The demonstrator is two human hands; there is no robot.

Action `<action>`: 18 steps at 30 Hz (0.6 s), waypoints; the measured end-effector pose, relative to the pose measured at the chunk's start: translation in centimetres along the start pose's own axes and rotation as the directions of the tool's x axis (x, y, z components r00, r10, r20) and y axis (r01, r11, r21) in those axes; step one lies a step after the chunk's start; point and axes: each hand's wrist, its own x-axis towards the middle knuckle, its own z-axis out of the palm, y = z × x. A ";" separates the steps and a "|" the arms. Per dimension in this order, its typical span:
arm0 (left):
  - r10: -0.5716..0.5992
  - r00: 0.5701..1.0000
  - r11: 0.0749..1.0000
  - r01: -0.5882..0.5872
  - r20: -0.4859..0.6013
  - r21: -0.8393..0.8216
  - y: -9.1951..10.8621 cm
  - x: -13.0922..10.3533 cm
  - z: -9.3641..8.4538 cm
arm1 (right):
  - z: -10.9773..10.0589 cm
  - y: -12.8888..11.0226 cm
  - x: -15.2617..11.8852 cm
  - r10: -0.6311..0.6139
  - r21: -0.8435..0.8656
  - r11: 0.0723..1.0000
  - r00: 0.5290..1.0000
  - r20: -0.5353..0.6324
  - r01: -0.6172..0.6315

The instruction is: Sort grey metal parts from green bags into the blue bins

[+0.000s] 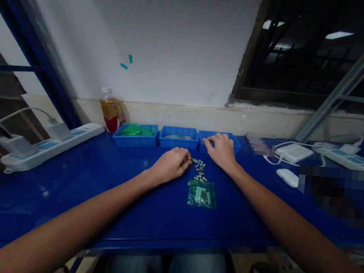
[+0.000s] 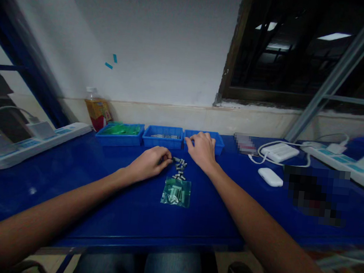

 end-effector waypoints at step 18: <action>-0.233 0.954 0.881 0.125 -0.189 -0.455 0.2 -0.9 -0.9 | -1.8 -4.7 -1.8 -0.333 0.382 0.870 0.943 -0.016 0.313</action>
